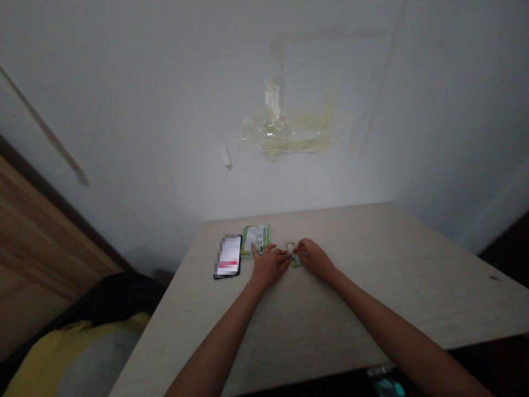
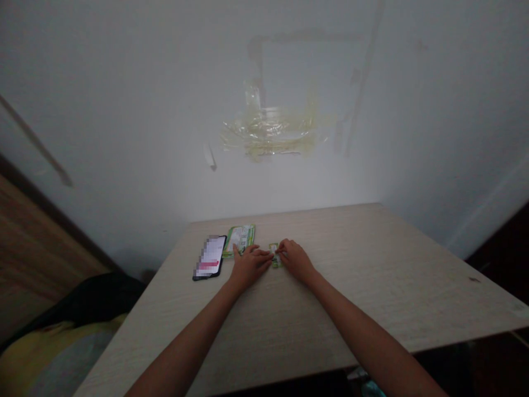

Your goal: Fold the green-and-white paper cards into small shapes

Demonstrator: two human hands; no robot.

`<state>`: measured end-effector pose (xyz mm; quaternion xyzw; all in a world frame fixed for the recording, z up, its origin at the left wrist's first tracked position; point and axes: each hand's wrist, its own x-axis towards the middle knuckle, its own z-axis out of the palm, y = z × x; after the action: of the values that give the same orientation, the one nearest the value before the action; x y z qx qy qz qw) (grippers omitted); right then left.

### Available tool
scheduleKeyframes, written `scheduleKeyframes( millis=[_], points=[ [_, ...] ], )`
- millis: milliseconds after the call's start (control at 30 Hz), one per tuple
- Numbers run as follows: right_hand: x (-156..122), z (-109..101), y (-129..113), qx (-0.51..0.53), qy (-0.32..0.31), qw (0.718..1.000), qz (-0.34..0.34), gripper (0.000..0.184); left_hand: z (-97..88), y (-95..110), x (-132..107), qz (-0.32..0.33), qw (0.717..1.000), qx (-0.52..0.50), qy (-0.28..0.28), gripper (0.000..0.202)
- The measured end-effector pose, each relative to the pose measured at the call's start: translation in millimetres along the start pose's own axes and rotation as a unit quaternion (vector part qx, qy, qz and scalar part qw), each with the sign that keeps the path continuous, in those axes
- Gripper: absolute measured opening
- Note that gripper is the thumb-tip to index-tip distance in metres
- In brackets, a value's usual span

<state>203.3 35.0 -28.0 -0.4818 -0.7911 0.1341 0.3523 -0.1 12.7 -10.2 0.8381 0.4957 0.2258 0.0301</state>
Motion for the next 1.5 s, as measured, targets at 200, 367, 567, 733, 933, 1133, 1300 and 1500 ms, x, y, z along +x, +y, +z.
scheduleKeyframes(
  millis=[200,367,567,733,933,1133,1300,1500],
  points=[
    [-1.6,-2.1,-4.8,-0.049,-0.015,0.998,-0.044,0.013,-2.9,4.6,0.7,-0.01,1.0,0.017,0.002,0.024],
    [-2.8,-5.6,-7.9,-0.07,-0.027,0.995,-0.062,0.013,-6.1,7.5,0.9,-0.021,1.0,0.015,-0.007,0.024],
    [-6.8,-9.5,-10.3,-0.059,-0.047,0.994,-0.081,0.01,-7.2,7.9,0.9,-0.024,0.999,0.022,-0.017,0.024],
    [-12.2,-12.0,-9.8,-0.044,-0.042,0.995,-0.075,0.011,-7.0,7.6,0.4,-0.014,0.999,0.035,-0.013,0.024],
    [-15.5,-16.2,-13.1,-0.019,-0.044,0.995,-0.085,0.017,-7.6,8.2,-0.1,-0.019,0.999,0.033,-0.018,0.024],
    [-17.3,-23.8,-19.9,0.012,-0.058,0.994,-0.088,0.023,-7.9,8.2,0.0,-0.019,0.999,0.019,-0.017,0.025],
    [-19.3,-27.4,-22.3,0.033,-0.072,0.991,-0.111,0.025,-7.8,7.5,0.0,-0.013,1.0,0.02,-0.015,0.024],
    [-20.2,-29.7,-22.7,0.053,-0.068,0.989,-0.123,0.025,-8.1,8.4,-0.9,-0.015,1.0,0.017,-0.013,0.024]
  ],
)
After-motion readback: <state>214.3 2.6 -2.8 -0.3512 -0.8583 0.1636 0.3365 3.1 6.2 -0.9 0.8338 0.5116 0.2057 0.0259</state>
